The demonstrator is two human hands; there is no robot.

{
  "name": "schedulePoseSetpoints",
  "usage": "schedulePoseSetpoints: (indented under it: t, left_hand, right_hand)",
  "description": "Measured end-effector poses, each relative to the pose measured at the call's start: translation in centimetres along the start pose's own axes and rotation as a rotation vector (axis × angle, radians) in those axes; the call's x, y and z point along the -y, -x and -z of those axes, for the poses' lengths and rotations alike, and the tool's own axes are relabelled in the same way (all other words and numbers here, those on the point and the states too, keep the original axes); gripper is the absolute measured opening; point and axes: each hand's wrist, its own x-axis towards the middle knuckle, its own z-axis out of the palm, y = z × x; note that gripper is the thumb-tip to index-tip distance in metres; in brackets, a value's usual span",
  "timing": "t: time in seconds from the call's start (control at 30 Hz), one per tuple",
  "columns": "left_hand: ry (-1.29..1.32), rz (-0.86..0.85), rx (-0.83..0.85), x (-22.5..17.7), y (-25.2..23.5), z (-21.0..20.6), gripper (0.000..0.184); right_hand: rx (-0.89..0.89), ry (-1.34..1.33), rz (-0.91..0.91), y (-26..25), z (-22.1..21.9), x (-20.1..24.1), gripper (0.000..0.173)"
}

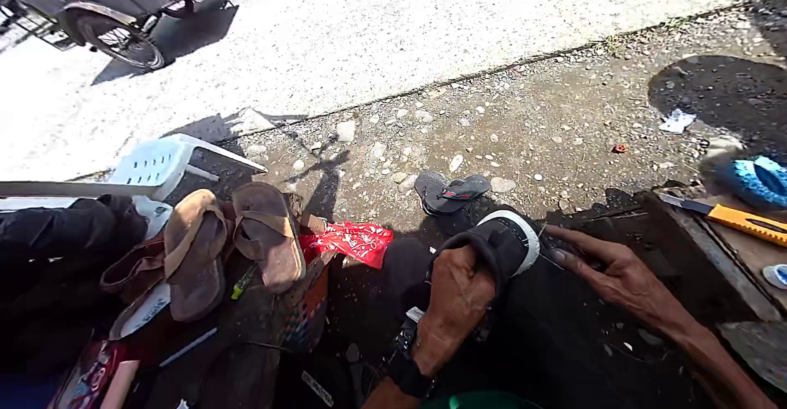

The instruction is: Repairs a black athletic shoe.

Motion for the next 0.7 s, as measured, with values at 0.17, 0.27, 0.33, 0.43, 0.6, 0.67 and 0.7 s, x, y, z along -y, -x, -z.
schedulePoseSetpoints:
  t: [0.17, 0.27, 0.33, 0.43, 0.6, 0.67, 0.7]
  left_hand:
    - [-0.310, -0.055, -0.139, -1.3, 2.9, 2.8, 0.019]
    - [-0.472, 0.030, -0.318, -0.1, 5.9, 6.4, 0.029]
    - [-0.536, 0.228, -0.391, 2.9, 7.5, 9.5, 0.027]
    - [-0.634, 0.633, -0.211, 5.3, 8.4, 12.9, 0.030]
    - [-0.288, -0.113, -0.227, -2.0, 6.4, 6.3, 0.020]
    - [-0.073, -0.278, -0.130, -2.3, 3.8, 3.0, 0.022]
    - [-0.049, -0.322, -0.095, -1.6, 2.4, 1.9, 0.022]
  right_hand:
    - [-0.001, -0.148, -0.008, -1.3, -1.3, -1.6, 0.033]
    - [-0.022, -0.201, -0.040, -1.6, 0.8, -1.5, 0.028]
    - [-0.056, -0.207, -0.036, -1.6, 1.6, -1.5, 0.026]
    - [-0.043, -0.166, -0.016, -1.5, 2.0, -1.0, 0.026]
    - [0.022, -0.493, -0.088, -1.6, 1.0, 0.0, 0.016]
    - [0.022, -0.779, -0.090, -1.2, 1.3, 0.2, 0.016]
    - [0.013, -0.881, -0.076, -0.9, 1.8, 0.5, 0.017]
